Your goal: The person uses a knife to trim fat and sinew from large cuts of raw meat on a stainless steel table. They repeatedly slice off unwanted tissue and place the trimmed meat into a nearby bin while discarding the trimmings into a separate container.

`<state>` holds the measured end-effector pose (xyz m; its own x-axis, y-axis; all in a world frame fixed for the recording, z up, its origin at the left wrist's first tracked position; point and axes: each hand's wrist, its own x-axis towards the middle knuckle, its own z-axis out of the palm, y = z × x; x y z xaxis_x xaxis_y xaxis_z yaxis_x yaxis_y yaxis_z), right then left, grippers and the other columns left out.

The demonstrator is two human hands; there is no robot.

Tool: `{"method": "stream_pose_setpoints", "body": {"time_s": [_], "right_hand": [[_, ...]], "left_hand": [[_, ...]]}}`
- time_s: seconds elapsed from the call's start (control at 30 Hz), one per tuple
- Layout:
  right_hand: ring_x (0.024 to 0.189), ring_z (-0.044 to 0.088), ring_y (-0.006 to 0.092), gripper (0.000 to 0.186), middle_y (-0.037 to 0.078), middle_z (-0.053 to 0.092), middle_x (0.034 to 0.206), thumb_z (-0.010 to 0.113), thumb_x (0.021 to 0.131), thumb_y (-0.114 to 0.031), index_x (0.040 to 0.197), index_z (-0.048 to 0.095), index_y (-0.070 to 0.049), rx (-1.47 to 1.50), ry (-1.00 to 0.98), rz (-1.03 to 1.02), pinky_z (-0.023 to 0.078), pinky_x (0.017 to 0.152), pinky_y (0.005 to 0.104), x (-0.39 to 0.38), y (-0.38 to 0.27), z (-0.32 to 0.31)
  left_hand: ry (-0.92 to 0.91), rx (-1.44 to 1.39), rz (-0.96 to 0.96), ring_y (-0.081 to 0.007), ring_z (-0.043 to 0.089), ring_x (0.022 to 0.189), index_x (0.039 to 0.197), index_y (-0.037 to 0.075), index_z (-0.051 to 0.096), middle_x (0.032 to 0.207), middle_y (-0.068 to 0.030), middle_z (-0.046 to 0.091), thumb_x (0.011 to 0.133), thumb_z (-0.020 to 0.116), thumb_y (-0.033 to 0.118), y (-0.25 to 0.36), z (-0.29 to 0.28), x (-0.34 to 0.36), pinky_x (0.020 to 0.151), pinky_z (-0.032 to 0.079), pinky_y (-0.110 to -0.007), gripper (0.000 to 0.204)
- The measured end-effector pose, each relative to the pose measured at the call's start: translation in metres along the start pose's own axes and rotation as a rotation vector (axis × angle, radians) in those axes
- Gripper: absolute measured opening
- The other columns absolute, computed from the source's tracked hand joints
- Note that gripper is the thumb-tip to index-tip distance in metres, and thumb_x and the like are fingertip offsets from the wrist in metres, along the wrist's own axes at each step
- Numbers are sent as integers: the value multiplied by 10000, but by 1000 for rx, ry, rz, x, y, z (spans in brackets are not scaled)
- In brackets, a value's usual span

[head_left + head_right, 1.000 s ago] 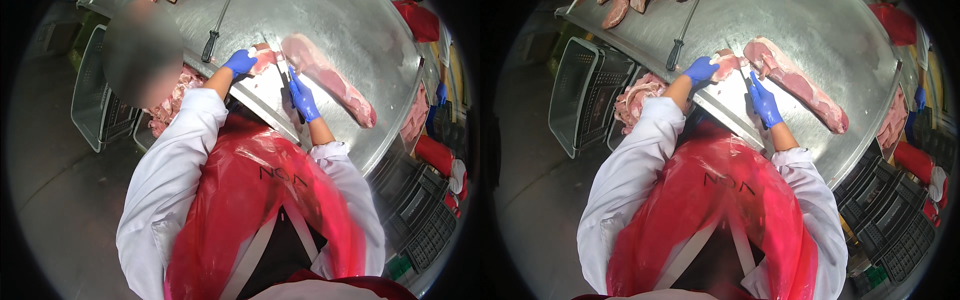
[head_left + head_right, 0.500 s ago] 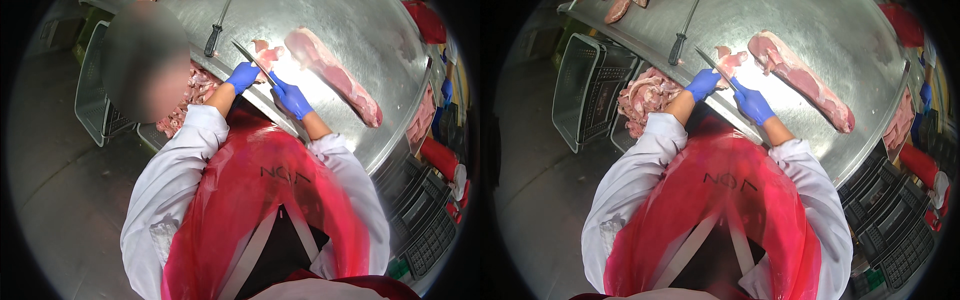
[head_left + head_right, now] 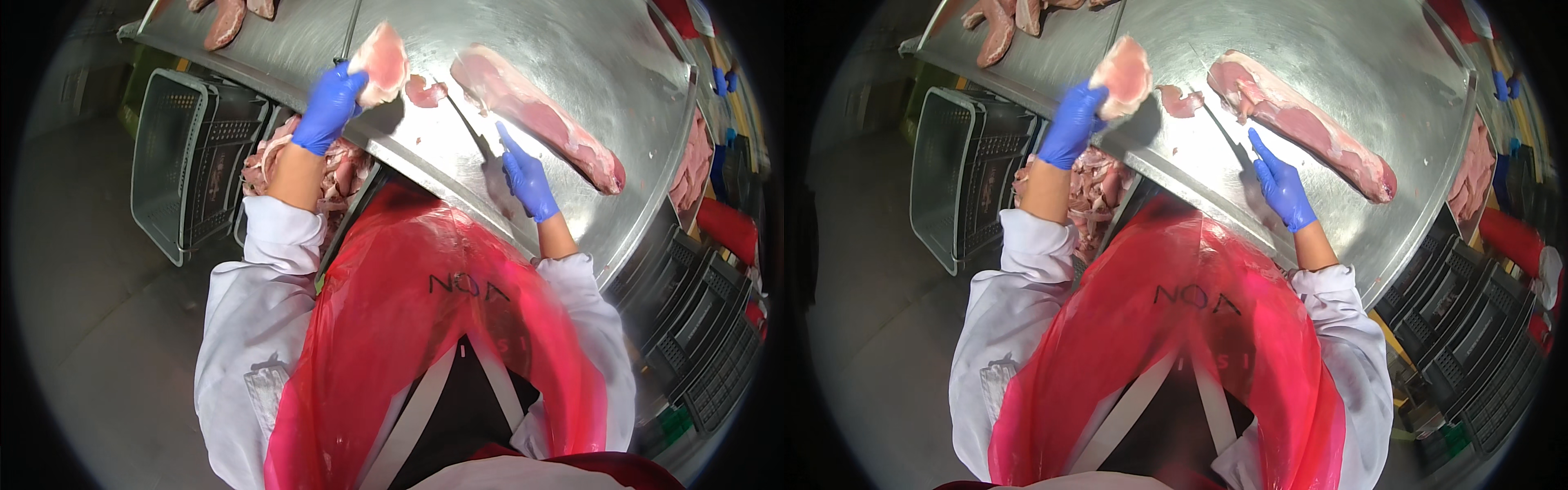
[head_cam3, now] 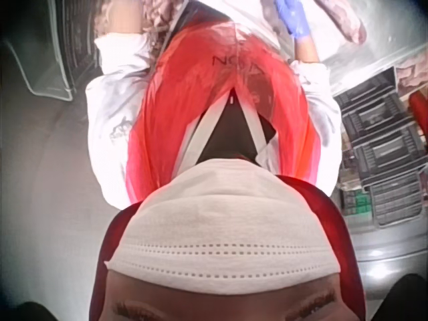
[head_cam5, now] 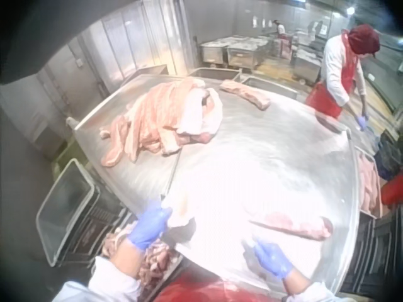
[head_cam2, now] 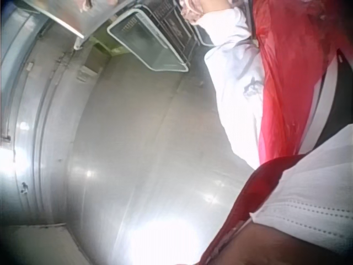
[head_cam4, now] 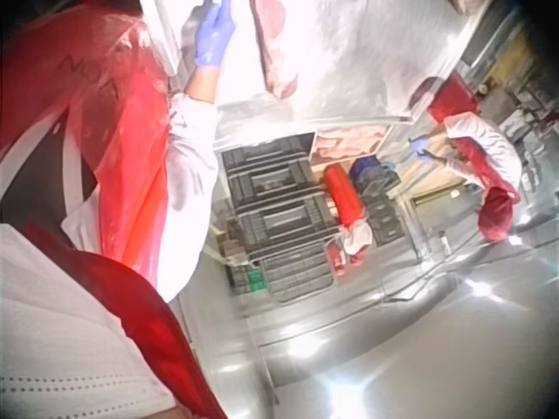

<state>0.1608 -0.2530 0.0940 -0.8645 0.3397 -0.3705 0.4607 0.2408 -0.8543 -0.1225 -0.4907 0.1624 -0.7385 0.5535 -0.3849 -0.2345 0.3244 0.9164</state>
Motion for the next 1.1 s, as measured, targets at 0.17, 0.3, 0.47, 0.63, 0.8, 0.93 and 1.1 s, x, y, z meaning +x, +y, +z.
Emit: {"method": "stream_pose_setpoints", "body": {"time_s": [0.17, 0.3, 0.47, 0.63, 0.8, 0.93, 1.1], "right_hand": [[749, 541, 148, 510, 160, 679, 982, 509, 1058, -242, 1556, 434, -165, 32, 52, 60, 506, 804, 328, -40, 21, 0], [787, 529, 138, 514, 159, 680, 1015, 509, 1055, -236, 1557, 431, -163, 146, 213, 224, 497, 822, 319, -103, 41, -6], [669, 468, 91, 509, 60, 611, 825, 516, 1052, -211, 1554, 441, -169, 247, 469, 268, 462, 667, 274, -183, 79, -4], [600, 356, 51, 502, -49, 424, 680, 511, 1060, -174, 1556, 444, -201, 455, 677, 297, 364, 548, 236, -258, 116, -2], [561, 333, 33, 501, -85, 374, 695, 504, 1076, -233, 1570, 422, -228, 385, 794, 304, 334, 491, 210, -329, 164, -5], [581, 354, 38, 533, -69, 369, 713, 511, 1072, -287, 1588, 385, -240, 550, 849, 388, 358, 506, 207, -386, 183, -19], [657, 364, 69, 508, -16, 455, 756, 510, 1062, -173, 1562, 421, -146, 511, 945, 425, 393, 606, 241, -429, 206, -43]], "left_hand": [[30, 310, 55, -201, 658, 837, 1096, -39, 684, 935, -126, 718, 921, 571, 160, -179, -14, 46, 774, 531, -353, 288], [123, 286, 206, -166, 639, 949, 1063, -56, 678, 1064, -129, 687, 912, 603, 116, -153, 15, 30, 833, 527, -333, 241], [-82, 411, 809, -278, 622, 1114, 1058, -15, 719, 1254, -172, 637, 818, 666, 50, -13, 108, 19, 962, 491, -373, 254], [-136, 1019, 1085, -484, 539, 1218, 814, 20, 734, 1279, -253, 620, 674, 758, 181, -17, 211, 61, 1058, 424, -538, 214], [-53, 809, 783, -435, 610, 1009, 805, -24, 688, 1046, -263, 659, 656, 784, 211, -137, 237, 100, 938, 478, -520, 294], [-372, 86, 172, -170, 655, 738, 1186, -85, 641, 945, -110, 681, 841, 693, 50, -81, 286, 20, 619, 554, -318, 373], [-661, 12, 569, -158, 622, 965, 1239, -38, 658, 1051, -108, 694, 840, 667, 33, 48, 409, -78, 874, 503, -302, 405]]}}
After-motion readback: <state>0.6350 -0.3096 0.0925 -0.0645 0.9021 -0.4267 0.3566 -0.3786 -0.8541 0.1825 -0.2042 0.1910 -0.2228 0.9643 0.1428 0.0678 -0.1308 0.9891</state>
